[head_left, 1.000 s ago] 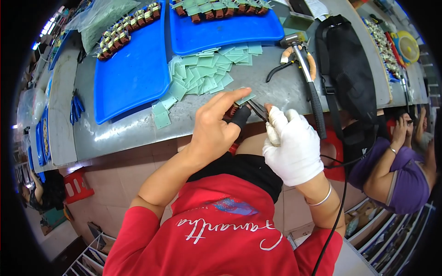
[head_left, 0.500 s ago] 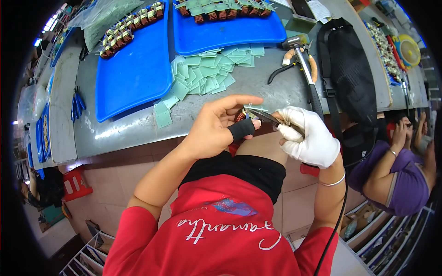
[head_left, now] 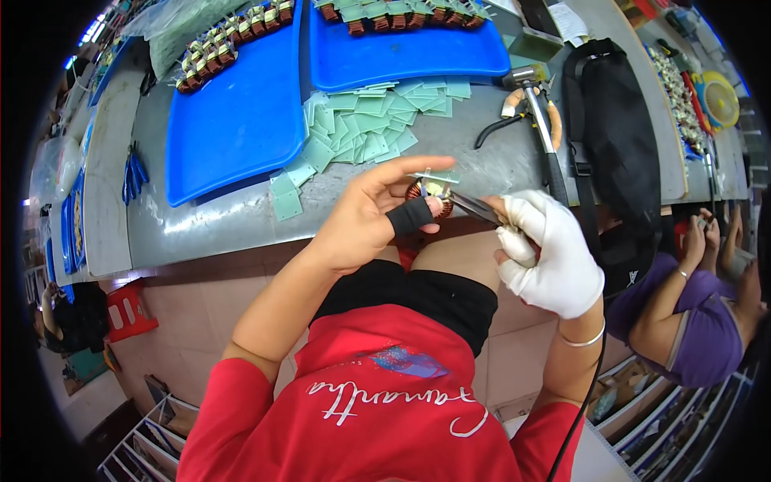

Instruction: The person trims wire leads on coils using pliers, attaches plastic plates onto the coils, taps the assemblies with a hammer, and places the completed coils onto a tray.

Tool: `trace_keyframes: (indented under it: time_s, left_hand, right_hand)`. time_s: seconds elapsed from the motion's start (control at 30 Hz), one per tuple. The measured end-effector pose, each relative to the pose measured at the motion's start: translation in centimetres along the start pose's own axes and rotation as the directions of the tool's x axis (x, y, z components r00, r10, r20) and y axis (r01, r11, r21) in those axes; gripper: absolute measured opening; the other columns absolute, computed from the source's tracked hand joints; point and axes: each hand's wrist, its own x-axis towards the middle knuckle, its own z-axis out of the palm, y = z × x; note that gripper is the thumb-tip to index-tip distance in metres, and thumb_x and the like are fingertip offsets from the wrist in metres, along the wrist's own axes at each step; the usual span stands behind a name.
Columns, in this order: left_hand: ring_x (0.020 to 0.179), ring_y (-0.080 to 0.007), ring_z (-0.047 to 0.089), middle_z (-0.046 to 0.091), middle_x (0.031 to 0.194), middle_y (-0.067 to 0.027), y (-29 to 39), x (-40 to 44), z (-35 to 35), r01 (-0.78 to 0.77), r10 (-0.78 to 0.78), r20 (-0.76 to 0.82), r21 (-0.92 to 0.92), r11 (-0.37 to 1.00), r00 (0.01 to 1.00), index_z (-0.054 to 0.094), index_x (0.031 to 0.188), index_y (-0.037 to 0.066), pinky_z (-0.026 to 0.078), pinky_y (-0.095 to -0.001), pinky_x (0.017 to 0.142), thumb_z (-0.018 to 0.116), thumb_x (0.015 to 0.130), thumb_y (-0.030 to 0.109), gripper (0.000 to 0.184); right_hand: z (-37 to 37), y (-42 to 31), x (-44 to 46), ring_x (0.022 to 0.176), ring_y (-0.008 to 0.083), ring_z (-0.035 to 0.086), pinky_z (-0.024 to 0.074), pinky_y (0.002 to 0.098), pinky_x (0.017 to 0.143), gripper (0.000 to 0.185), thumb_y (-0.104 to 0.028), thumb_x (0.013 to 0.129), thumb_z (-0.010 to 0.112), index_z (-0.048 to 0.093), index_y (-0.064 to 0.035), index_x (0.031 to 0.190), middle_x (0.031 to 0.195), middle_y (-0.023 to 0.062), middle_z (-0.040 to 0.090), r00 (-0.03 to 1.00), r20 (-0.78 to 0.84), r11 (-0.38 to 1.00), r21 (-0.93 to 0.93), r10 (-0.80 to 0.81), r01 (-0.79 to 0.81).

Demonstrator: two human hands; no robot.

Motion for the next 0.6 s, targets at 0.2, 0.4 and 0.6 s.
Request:
trace_keyframes:
  time_s: [0.2, 0.4, 0.6]
  left_hand:
    - [0.089, -0.0194, 0.066, 0.065, 0.100, -0.0132, 0.5, -0.4, -0.1, 0.002, -0.002, 0.010, 0.060, 0.998, 1.000, 0.046, 0.133, 0.004, 0.054, -0.0260, 0.070, 0.057, 0.095, 0.015, 0.041]
    - [0.085, -0.0209, 0.067, 0.063, 0.099, -0.0146, 1.1, -0.8, 0.3, 0.044, -0.047, 0.037, 0.062, 0.997, 0.998, 0.045, 0.133, 0.003, 0.055, -0.0269, 0.067, 0.055, 0.096, 0.012, 0.039]
    - [0.084, -0.0197, 0.067, 0.059, 0.095, -0.0105, 0.7, -1.5, 1.8, -0.010, 0.002, -0.083, -0.092, 0.996, 0.997, 0.047, 0.130, 0.000, 0.058, -0.0281, 0.073, 0.056, 0.093, 0.002, 0.038]
  right_hand:
    - [0.8, -1.9, -0.5, 0.083, 0.0264, 0.054, 0.0436, 0.0386, 0.069, 0.045, -0.012, 0.067, 0.069, 0.062, -0.0115, 0.111, 0.093, 0.0055, 0.057, 0.977, -0.190, 0.728, -0.683, -0.101, -0.058]
    - [1.2, -2.1, -0.7, 0.083, 0.0226, 0.054, 0.0433, 0.0358, 0.068, 0.047, -0.012, 0.067, 0.069, 0.063, -0.0132, 0.113, 0.095, 0.0041, 0.057, 0.979, -0.144, 0.657, -0.754, -0.143, -0.015]
    - [1.8, -2.1, -1.7, 0.081, 0.0231, 0.053, 0.0438, 0.0356, 0.066, 0.049, -0.014, 0.066, 0.069, 0.063, -0.0108, 0.115, 0.094, 0.0041, 0.057, 0.989, -0.093, 0.644, -0.765, -0.111, 0.000]
